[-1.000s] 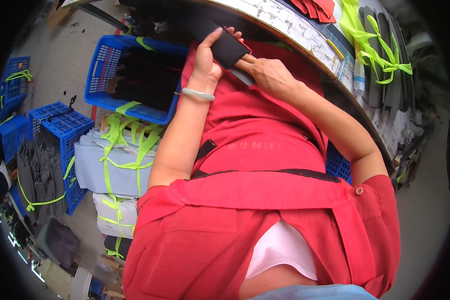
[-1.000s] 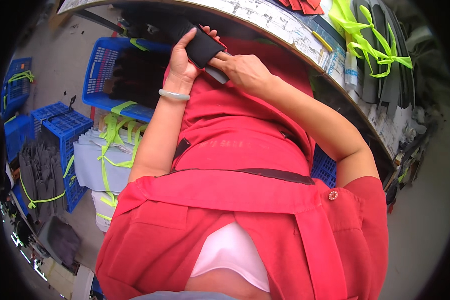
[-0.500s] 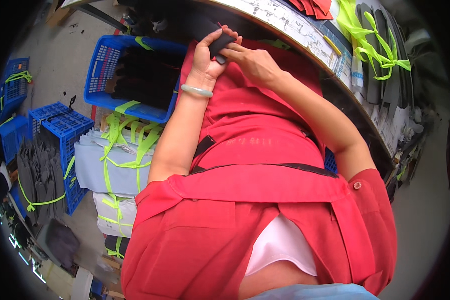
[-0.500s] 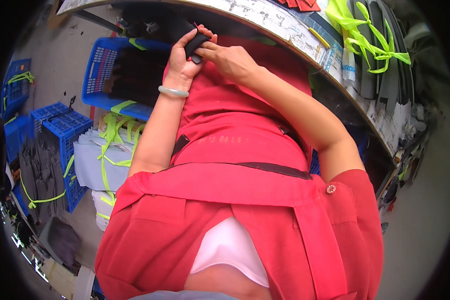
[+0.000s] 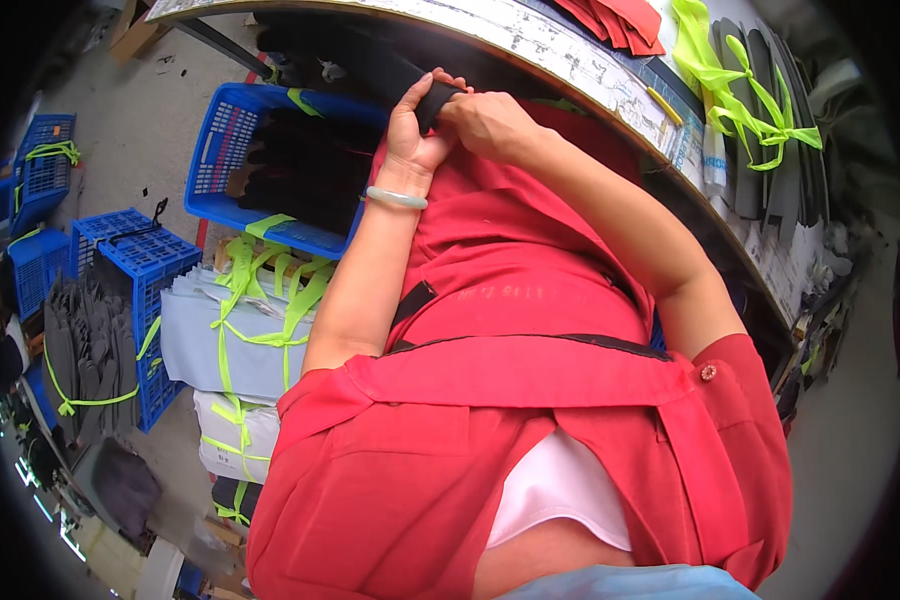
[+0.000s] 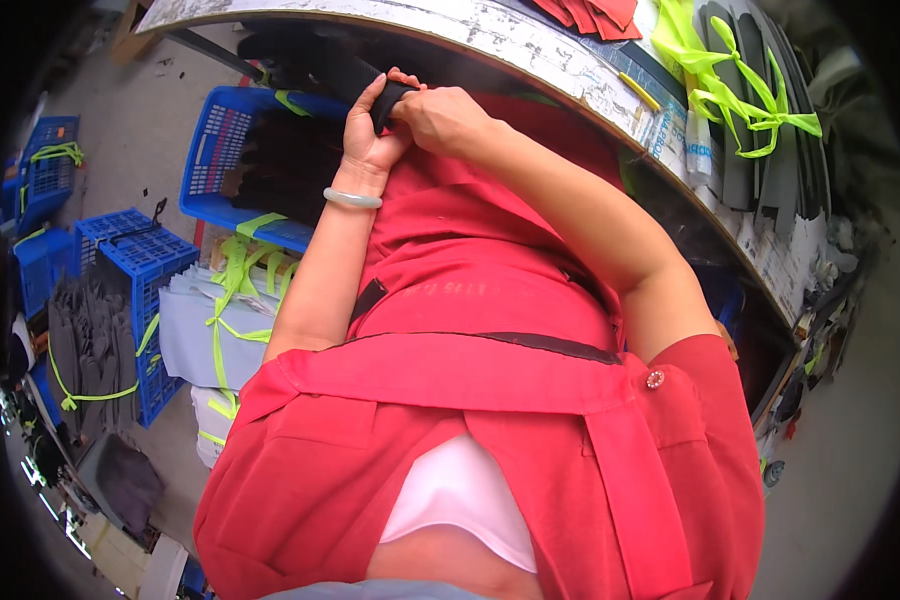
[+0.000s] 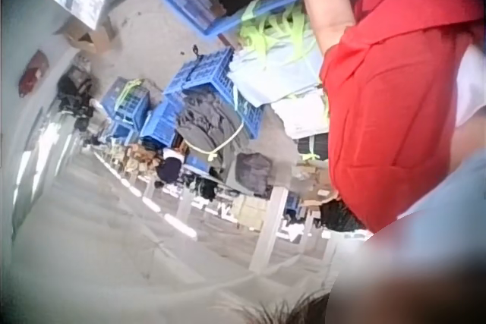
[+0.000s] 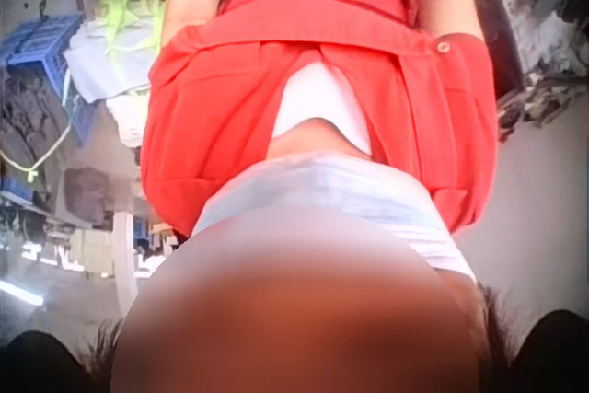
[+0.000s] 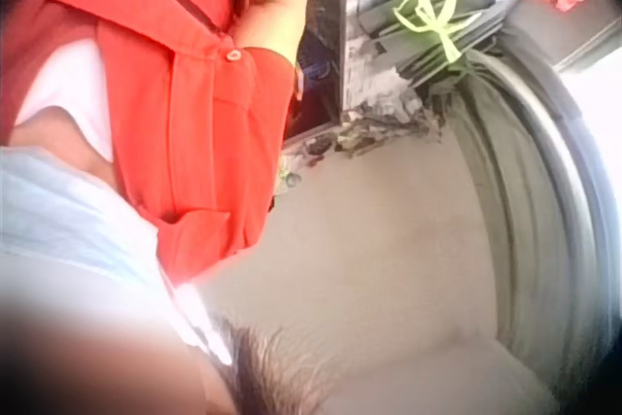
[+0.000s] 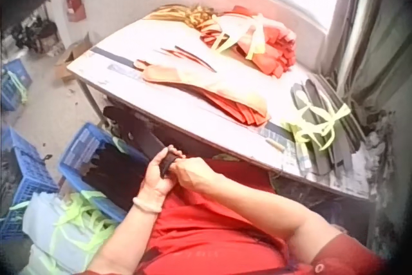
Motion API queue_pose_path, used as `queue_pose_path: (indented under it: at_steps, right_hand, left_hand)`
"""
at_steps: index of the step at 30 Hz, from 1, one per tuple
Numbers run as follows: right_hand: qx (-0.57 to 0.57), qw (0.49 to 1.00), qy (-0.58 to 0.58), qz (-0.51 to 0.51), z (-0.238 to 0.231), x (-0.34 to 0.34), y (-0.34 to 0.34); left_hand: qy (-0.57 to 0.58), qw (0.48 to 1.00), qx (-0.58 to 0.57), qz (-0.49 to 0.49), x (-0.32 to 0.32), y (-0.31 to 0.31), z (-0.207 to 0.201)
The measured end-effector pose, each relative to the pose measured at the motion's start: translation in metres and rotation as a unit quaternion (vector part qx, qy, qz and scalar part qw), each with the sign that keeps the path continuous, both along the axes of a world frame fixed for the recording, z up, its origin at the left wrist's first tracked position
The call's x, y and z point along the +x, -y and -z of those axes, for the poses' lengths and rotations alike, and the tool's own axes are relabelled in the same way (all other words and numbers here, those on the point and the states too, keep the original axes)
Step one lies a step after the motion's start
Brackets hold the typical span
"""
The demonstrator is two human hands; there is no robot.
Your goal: Hand-sewing a black padded strap component in a manufacturing facility.
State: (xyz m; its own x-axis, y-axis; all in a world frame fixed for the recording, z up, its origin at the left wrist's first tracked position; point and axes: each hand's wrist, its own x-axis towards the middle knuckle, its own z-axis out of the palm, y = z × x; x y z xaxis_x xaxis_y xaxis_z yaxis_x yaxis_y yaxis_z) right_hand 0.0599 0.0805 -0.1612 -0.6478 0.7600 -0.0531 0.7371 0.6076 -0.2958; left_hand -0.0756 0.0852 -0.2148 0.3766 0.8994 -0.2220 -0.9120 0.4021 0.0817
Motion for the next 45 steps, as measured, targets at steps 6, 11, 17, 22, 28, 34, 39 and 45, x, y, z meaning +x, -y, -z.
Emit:
queue_pose_path:
  at_steps: [6, 11, 17, 22, 28, 34, 39, 45]
  right_hand:
    - [0.068, 0.970, -0.224, -0.068, -0.038, 0.008, 0.049]
    - [-0.336, 0.824, -0.421, 0.176, -0.077, 0.007, 0.003]
    - [-0.511, 0.679, -0.495, 0.179, -0.100, -0.019, -0.010]
    - [-0.334, 0.697, -0.581, 0.254, -0.098, 0.036, -0.060]
    - [-0.462, 0.648, -0.555, 0.242, -0.139, 0.030, -0.035]
    - [-0.400, 0.616, -0.619, 0.278, -0.101, 0.039, -0.050]
    - [-0.404, 0.650, -0.596, 0.241, -0.114, 0.069, -0.056]
    - [-0.301, 0.810, -0.477, 0.160, -0.084, 0.006, -0.017]
  left_hand:
    - [-0.057, 0.998, -0.001, -0.033, -0.036, 0.021, -0.012]
    - [-0.210, 0.975, 0.040, 0.068, -0.028, 0.059, -0.061]
    - [-0.178, 0.947, 0.166, 0.209, -0.015, 0.055, -0.106]
    - [-0.191, 0.838, 0.250, 0.446, 0.004, 0.109, -0.106]
    - [-0.433, 0.892, 0.127, 0.031, -0.004, 0.065, -0.110]
    - [-0.469, 0.808, 0.320, 0.155, 0.007, 0.083, -0.078]
    - [-0.425, 0.861, 0.193, 0.200, -0.011, 0.102, -0.082]
    - [-0.370, 0.915, 0.148, 0.058, -0.008, 0.041, -0.104]
